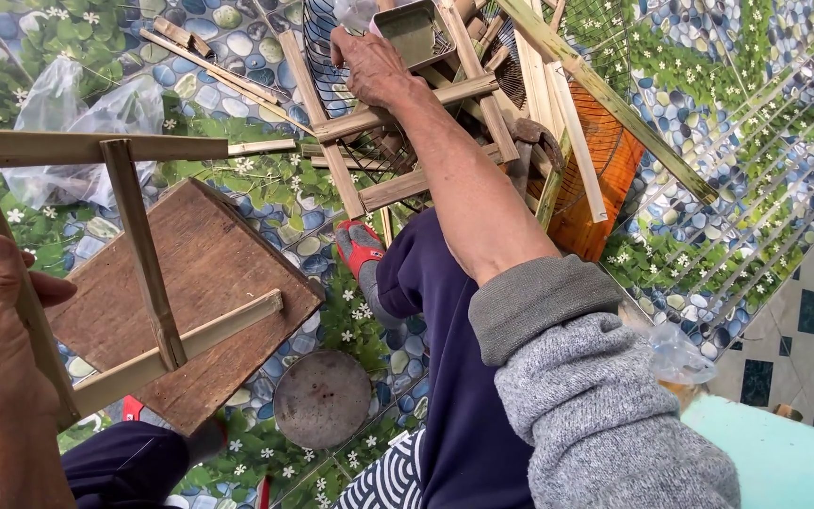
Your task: The person assembles a small wooden frame by fitting bamboo pieces together and securing them with a hammer and wire. They repeatedly adjust the frame, hammer joints, and twist wire to fasten the structure.
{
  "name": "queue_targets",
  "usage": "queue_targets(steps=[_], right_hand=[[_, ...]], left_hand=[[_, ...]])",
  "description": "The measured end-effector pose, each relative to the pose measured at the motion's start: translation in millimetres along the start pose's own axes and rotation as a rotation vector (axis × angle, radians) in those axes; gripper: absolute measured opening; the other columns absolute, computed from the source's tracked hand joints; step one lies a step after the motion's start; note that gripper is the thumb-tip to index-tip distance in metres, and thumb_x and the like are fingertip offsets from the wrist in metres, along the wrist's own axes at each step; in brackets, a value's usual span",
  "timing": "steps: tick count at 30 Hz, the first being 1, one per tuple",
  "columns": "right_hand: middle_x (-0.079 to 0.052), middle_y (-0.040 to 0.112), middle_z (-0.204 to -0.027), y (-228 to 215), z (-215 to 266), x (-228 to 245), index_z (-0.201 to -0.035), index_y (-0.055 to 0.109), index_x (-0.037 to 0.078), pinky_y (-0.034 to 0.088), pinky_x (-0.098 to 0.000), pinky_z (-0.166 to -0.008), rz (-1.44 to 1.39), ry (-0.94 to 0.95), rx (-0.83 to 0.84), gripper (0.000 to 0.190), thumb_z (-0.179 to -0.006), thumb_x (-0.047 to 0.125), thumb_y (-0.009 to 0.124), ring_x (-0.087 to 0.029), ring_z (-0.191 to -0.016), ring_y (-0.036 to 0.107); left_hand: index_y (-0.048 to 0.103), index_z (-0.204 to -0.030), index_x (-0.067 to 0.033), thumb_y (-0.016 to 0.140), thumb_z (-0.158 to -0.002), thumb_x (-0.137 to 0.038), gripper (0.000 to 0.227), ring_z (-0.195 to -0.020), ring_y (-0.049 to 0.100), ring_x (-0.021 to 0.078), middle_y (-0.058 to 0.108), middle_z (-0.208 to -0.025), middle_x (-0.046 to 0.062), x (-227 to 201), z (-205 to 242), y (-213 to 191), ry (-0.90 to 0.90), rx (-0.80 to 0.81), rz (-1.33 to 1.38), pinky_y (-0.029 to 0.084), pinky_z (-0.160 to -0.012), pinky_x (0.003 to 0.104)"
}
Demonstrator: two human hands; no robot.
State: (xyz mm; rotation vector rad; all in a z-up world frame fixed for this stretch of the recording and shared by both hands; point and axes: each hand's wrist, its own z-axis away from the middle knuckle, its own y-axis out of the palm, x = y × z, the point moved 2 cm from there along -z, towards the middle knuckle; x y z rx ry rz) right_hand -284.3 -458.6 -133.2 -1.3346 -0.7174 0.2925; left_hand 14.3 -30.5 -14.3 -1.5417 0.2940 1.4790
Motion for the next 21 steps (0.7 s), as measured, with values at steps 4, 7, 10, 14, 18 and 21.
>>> queue_targets(steps=[4, 7, 10, 14, 18, 21], right_hand=[[0.0, 0.065, -0.071, -15.6, 7.6, 15.5, -0.105, 0.065, 0.022, 0.053, -0.0459, -0.075, 0.043, -0.003, 0.04, 0.029, -0.09, -0.003, 0.063, -0.02, -0.068, 0.063], [0.009, 0.054, -0.065, -10.7, 4.7, 23.5, -0.087, 0.064, 0.027, 0.05, -0.0397, -0.07, 0.032, -0.151, -0.077, 0.023, -0.084, 0.004, 0.067, -0.013, -0.061, 0.052], [0.006, 0.06, -0.062, 1.1, -1.5, 30.0, -0.089, 0.063, 0.021, 0.048, -0.0398, -0.062, 0.021, -0.286, -0.203, 0.021, -0.095, 0.01, 0.046, -0.013, -0.053, 0.053], [0.007, 0.054, -0.064, 3.8, -4.6, 26.6, -0.09, 0.062, 0.019, 0.046, -0.0331, -0.046, -0.142, -0.16, -0.278, 0.014, -0.097, 0.014, 0.052, -0.011, -0.05, 0.049], [0.006, 0.053, -0.072, -15.0, 13.4, 41.4, -0.088, 0.064, 0.022, 0.052, -0.0358, -0.066, -0.168, -0.057, -0.107, 0.026, -0.09, -0.001, 0.053, -0.014, -0.071, 0.055], [0.0, 0.057, -0.071, -11.4, 15.2, 46.8, -0.084, 0.059, 0.015, 0.047, -0.0294, -0.051, -0.213, -0.378, -0.246, 0.019, -0.09, -0.002, 0.054, -0.013, -0.059, 0.049]], left_hand=[[0.06, -0.131, -0.0069, 0.054, -0.138, -0.045, 0.039, -0.087, 0.067, 0.0154, 0.057, -0.085, 0.001, 3.2, -0.4, -0.2, 0.058, 0.005, 0.087, 0.064, -0.101, 0.033], [0.063, -0.131, -0.0059, 0.056, -0.137, -0.046, 0.041, -0.083, 0.068, 0.0158, 0.059, -0.084, 0.001, -1.1, 1.1, 1.4, 0.038, -0.02, 0.042, 0.063, -0.098, 0.032], [0.06, -0.137, -0.0054, 0.046, -0.138, -0.05, 0.047, -0.096, 0.067, 0.0202, 0.062, -0.096, 0.005, -4.5, 3.8, 3.5, 0.048, 0.034, 0.025, 0.053, -0.098, 0.04], [0.061, -0.133, -0.0045, 0.05, -0.136, -0.043, 0.04, -0.085, 0.065, 0.0166, 0.059, -0.084, 0.002, 2.3, -5.0, 2.2, 0.031, 0.001, 0.024, 0.055, -0.094, 0.035], [0.046, -0.151, 0.0029, 0.052, -0.134, -0.012, 0.023, -0.094, 0.066, 0.0248, 0.051, -0.119, 0.013, -44.3, 15.9, -1.0, 0.227, 0.02, 0.124, 0.059, -0.08, 0.034], [0.045, -0.149, 0.0024, 0.049, -0.133, -0.011, 0.022, -0.093, 0.064, 0.0242, 0.047, -0.12, 0.014, -52.5, 18.3, -0.3, 0.245, 0.056, 0.141, 0.057, -0.08, 0.034]])
